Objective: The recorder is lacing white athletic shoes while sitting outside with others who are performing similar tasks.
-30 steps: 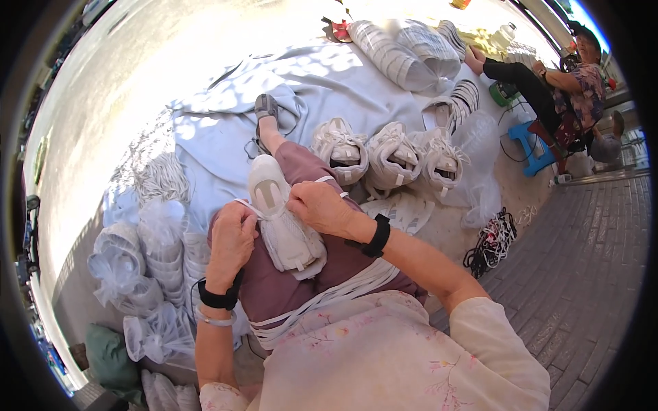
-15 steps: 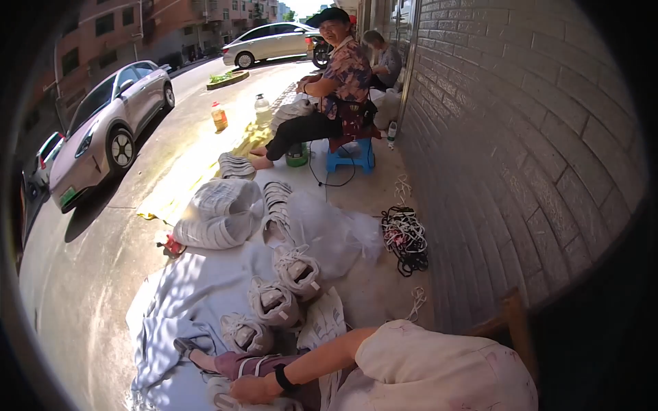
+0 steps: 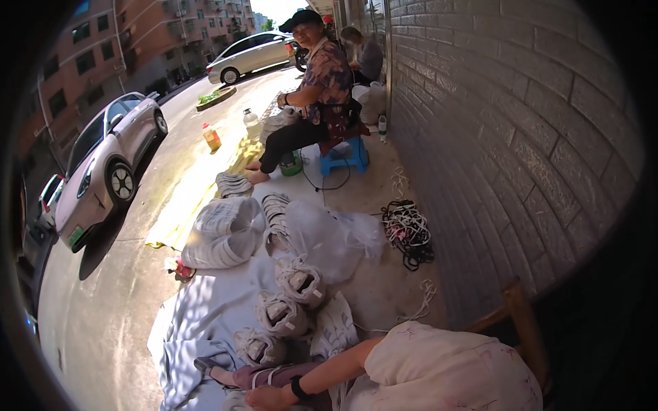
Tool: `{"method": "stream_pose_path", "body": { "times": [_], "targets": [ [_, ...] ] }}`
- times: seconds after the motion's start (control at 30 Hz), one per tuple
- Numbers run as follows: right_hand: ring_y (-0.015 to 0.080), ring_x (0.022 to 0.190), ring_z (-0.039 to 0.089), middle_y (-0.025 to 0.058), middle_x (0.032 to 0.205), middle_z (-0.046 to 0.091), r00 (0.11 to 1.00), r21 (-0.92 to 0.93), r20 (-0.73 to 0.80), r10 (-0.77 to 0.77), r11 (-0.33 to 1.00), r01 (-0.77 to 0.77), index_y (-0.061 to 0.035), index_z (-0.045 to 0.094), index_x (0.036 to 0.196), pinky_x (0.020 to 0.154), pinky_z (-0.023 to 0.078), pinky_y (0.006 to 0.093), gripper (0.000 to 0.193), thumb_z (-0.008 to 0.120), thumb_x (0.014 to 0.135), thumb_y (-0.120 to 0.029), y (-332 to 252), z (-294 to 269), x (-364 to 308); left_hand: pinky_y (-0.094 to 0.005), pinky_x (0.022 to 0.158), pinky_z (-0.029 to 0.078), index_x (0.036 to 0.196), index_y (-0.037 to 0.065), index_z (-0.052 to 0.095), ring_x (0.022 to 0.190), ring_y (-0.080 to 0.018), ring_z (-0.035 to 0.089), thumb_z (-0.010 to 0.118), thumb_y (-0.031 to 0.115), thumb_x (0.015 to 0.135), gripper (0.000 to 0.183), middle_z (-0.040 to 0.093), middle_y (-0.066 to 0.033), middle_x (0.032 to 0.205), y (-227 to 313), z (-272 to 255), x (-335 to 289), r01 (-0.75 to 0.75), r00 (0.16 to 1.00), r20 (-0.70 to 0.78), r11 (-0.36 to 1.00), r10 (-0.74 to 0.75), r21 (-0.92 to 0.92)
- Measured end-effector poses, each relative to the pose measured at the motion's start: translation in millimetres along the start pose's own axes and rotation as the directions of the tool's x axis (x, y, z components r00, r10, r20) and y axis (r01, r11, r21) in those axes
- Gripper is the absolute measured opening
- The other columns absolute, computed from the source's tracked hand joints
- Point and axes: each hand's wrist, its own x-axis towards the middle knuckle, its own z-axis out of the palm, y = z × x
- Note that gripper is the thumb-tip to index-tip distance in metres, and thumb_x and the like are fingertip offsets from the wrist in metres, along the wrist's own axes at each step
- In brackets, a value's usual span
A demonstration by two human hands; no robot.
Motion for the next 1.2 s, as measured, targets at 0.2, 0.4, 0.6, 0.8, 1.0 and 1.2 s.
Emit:
{"method": "stream_pose_path", "body": {
  "times": [0.2,0.4,0.6,0.8,1.0,1.2],
  "targets": [
    [0.0362,0.068,0.059,0.0193,0.075,0.057,0.997,-0.010,0.063,0.052,0.999,-0.052,-0.0007,0.056,0.074,0.060,0.047,0.0454,0.021,0.054,0.083,-0.019,4,5,0,-0.0419,0.064,0.048,0.081,-0.004,0.061,0.069,-0.0288,0.059,0.062,0.024,0.085,0.028,0.060,-0.0169,0.071,11,0,-8,-0.114,0.993,0.033,0.959,0.109,0.258],
    [0.0322,0.070,0.058,0.0154,0.075,0.055,0.994,-0.019,-0.002,-0.110,0.994,0.110,-0.0034,0.055,0.068,0.058,0.047,0.0405,0.024,0.054,0.082,-0.023,-10,-7,-7,-0.0443,0.076,0.047,0.097,-0.003,0.061,0.084,-0.0389,0.058,0.058,0.028,0.088,0.032,0.062,-0.0225,0.095,11,8,-34,-0.350,0.895,-0.070,0.792,0.440,0.500],
    [0.0283,0.069,0.057,0.0122,0.076,0.056,0.994,-0.273,0.007,-0.107,0.956,0.105,-0.0057,0.057,0.074,0.063,0.045,0.0419,0.023,0.056,0.078,-0.028,-26,-18,-20,-0.0452,0.089,0.043,0.105,-0.003,0.060,0.095,-0.0396,0.057,0.060,0.027,0.087,0.035,0.060,-0.0225,0.101,1,7,-31,-0.551,0.734,0.015,0.583,0.679,0.597],
    [0.0245,0.074,0.058,0.0109,0.080,0.060,0.998,-0.546,0.058,-0.034,0.836,0.060,-0.0052,0.062,0.082,0.067,0.043,0.0426,0.028,0.059,0.071,-0.031,-45,-10,-22,-0.0462,0.085,0.043,0.099,-0.003,0.061,0.091,-0.0381,0.058,0.060,0.029,0.087,0.034,0.063,-0.0214,0.094,7,17,-34,-0.518,0.730,-0.117,0.657,0.674,0.548],
    [0.0253,0.076,0.059,0.0139,0.084,0.062,0.999,-0.595,0.036,0.020,0.803,0.006,-0.0044,0.066,0.084,0.066,0.043,0.0414,0.028,0.059,0.074,-0.029,-26,16,-18,-0.0458,0.077,0.043,0.081,-0.003,0.061,0.083,-0.0366,0.057,0.061,0.029,0.086,0.033,0.061,-0.0223,0.084,44,32,-43,-0.250,0.896,-0.147,0.750,0.418,0.612],
    [0.0296,0.078,0.060,0.0168,0.085,0.062,0.979,-0.412,0.187,-0.079,0.899,0.151,-0.0008,0.065,0.084,0.067,0.046,0.0418,0.027,0.056,0.079,-0.025,-16,0,-15,-0.0464,0.074,0.041,0.086,-0.002,0.061,0.084,-0.0387,0.056,0.057,0.021,0.087,0.024,0.059,-0.0244,0.087,1,48,-22,-0.186,0.904,-0.191,0.756,0.382,0.628]
  ]
}}
